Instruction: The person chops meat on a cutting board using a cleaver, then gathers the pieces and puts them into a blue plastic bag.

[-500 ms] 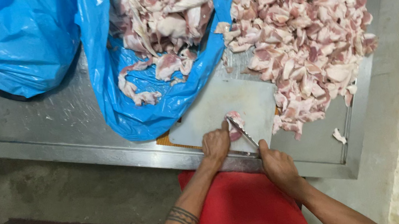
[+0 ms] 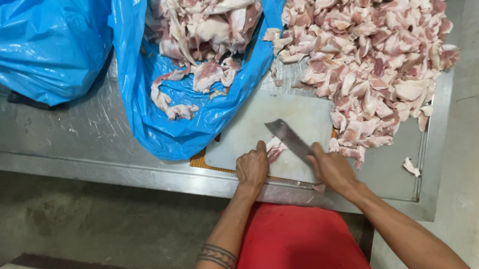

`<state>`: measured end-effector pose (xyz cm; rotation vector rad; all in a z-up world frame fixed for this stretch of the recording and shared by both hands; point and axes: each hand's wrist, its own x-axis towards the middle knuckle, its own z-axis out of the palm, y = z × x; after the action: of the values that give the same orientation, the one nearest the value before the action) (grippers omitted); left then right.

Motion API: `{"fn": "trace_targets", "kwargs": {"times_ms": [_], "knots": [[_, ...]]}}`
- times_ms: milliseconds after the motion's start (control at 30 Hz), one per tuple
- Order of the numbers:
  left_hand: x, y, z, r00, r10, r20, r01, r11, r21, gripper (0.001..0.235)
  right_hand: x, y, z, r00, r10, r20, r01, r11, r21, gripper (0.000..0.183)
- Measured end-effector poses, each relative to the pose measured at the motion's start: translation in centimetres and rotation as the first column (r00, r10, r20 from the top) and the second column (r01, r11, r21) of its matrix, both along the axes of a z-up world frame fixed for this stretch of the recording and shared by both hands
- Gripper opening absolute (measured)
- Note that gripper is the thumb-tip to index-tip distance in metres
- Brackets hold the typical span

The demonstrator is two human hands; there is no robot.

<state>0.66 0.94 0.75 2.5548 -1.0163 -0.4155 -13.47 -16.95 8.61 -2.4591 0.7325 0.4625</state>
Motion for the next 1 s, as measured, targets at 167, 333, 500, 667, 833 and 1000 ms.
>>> {"fn": "trace_targets", "kwargs": {"times_ms": [167, 333, 500, 667, 833, 1000], "knots": [[-0.7, -0.3, 3.1, 0.988, -0.057, -0.145, 0.042, 0.993, -0.107, 0.04, -0.9, -2.2, -0.7, 0.966, -0.04, 0.257, 0.05, 0.998, -0.034, 0.03], [-1.9, -1.4, 3.7, 0.999, 0.008, -0.038, -0.012, 0.993, -0.114, 0.05, -1.0, 1.6, 1.6, 1.0, 0.015, -0.023, -0.016, 0.997, -0.07, 0.028], [-3.3, -1.4, 1.1, 0.997, -0.052, 0.06, 0.049, 0.997, 0.052, 0.008, -1.7, 1.7, 2.3, 0.989, 0.149, -0.026, -0.15, 0.987, -0.057, 0.057], [-3.6, -1.2, 0.3, 0.999, -0.004, 0.04, 0.004, 1.0, -0.007, 0.013, 6.4, 1.8, -1.7, 0.932, 0.231, 0.281, -0.22, 0.973, -0.072, 0.056], [-3.2, -0.9, 2.1, 0.999, -0.038, 0.032, 0.038, 0.999, 0.01, 0.014, 7.6, 1.0, -2.2, 0.977, 0.116, 0.179, -0.124, 0.992, 0.038, 0.025], [-2.4, -1.2, 5.2, 0.849, 0.026, -0.528, -0.223, 0.923, -0.313, 0.032, -1.8, -7.0, -3.3, 0.938, -0.006, 0.346, 0.015, 1.0, -0.021, 0.033]]}}
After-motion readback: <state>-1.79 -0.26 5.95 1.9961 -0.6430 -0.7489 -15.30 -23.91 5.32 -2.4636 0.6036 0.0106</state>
